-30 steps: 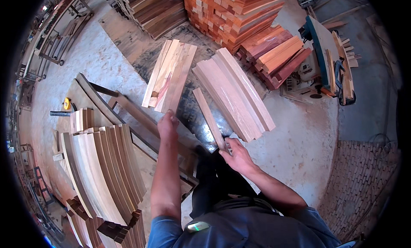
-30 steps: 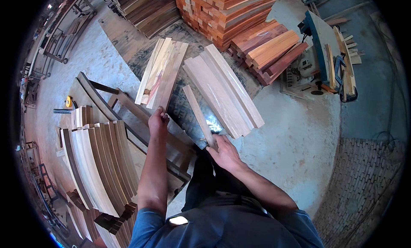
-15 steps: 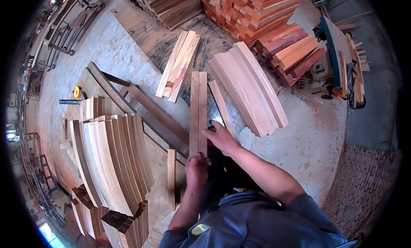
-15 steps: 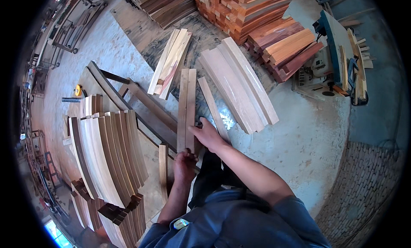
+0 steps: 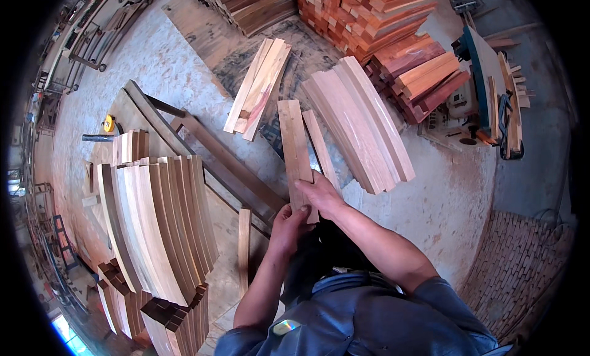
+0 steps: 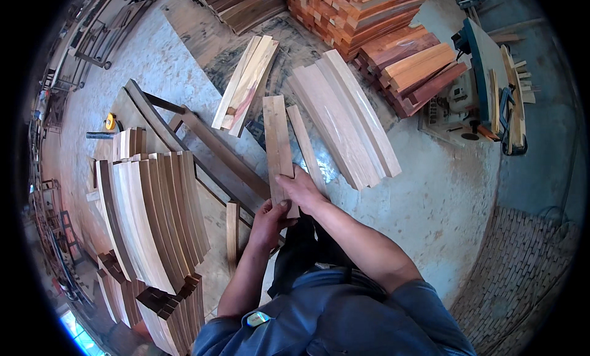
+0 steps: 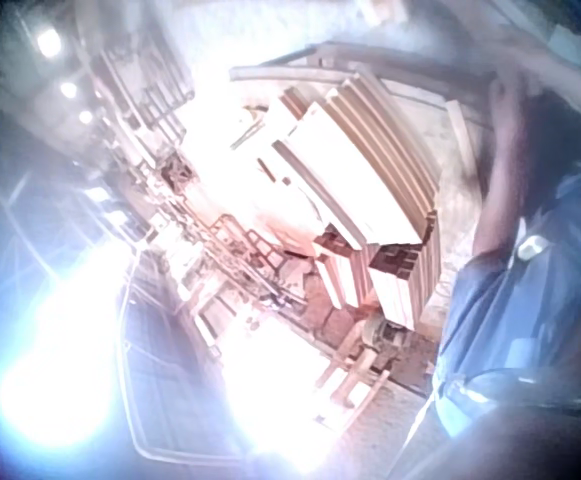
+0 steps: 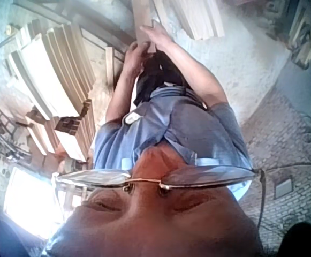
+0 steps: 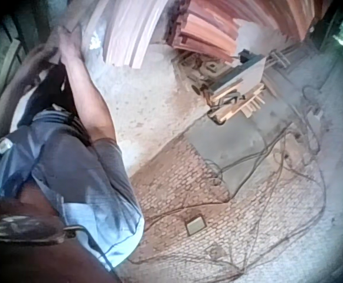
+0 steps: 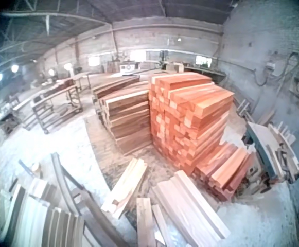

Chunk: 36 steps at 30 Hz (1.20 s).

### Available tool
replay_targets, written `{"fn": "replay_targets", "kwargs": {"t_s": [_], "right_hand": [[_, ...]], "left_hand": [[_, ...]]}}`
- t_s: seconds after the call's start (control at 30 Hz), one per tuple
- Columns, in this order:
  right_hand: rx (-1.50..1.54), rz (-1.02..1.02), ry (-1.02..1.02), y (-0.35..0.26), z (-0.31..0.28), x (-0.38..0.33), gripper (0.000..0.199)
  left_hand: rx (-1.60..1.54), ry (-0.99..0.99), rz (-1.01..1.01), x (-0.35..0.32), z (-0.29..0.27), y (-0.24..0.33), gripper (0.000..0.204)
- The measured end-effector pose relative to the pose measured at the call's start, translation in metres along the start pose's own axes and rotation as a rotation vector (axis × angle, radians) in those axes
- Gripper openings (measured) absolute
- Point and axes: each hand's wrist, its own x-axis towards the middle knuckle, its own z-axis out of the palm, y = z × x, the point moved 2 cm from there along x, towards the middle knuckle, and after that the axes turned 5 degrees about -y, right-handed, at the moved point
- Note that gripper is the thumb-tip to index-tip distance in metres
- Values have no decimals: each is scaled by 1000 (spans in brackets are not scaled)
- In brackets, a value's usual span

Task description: The person picks up individual wooden planks from a pile on the floor and stacks them onto a workbench. The person handles the planks one by one, aligning them to form a neat stack on the table surface.

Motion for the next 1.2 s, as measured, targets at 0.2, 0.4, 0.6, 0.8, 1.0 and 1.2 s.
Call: {"fn": "replay_targets", "kwargs": {"t_s": [0.2,0.4,0.6,0.8,1.0,1.2], "right_hand": [[-137,-71,-9,-14,-11,-11,60],[-345,-182,112,1,-24,-3,54],[-435,-360,57,-30,-19,-30,81],[-753,-242,169,-80,-9,-60,74],[-835,-304,319,-90,-7,-77,86],[-867,-369,428,-105,-15,-90,83]], "left_hand": [[-43,-108,-60,5,8,-4,25],[-70,-143,-97,6,19,-1,29],[-33,-127,100,-5,28,-11,32],[139,-19,350,-6,46,-26,30],[327,17,423,-10,67,-29,36],[342,-79,486,-15,96,-29,38]]}}
